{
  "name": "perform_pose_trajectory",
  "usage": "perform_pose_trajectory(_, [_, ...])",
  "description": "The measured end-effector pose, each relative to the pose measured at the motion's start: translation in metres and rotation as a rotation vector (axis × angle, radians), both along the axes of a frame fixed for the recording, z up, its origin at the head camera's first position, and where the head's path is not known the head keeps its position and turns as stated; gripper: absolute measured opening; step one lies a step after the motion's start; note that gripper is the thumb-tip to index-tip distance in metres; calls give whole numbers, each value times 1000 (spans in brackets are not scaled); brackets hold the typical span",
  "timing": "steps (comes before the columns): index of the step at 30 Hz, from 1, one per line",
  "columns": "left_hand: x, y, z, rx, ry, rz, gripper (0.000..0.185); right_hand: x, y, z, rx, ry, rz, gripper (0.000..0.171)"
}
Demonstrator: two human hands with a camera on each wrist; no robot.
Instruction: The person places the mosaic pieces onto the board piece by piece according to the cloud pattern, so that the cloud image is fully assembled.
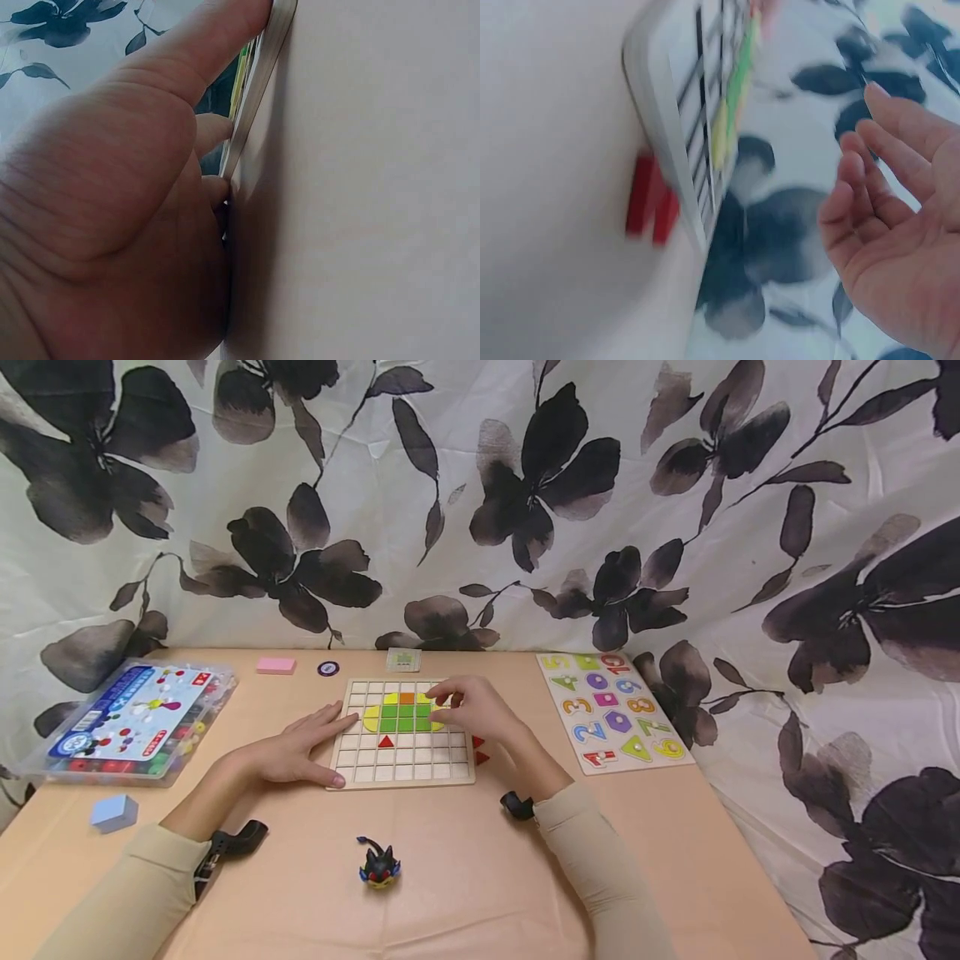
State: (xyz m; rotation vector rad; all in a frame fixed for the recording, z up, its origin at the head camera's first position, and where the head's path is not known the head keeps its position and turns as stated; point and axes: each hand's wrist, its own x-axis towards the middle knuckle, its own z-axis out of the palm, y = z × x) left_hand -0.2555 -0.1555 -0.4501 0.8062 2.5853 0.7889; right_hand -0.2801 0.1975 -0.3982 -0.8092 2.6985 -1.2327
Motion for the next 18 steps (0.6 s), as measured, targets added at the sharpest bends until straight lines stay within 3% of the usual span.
perform_pose_trajectory(6, [-2, 0, -3, 0, 11, -10, 109, -2, 35, -2, -24, -37, -48, 30])
perform_pose_trajectory(11, [-3, 0, -3, 0, 14, -5, 110, -7, 52, -12, 54, -68, -54, 24])
perform_pose_trajectory(18, [-2, 0, -1, -7, 13, -5, 110, -12, 59, -28, 163, -212, 23, 16])
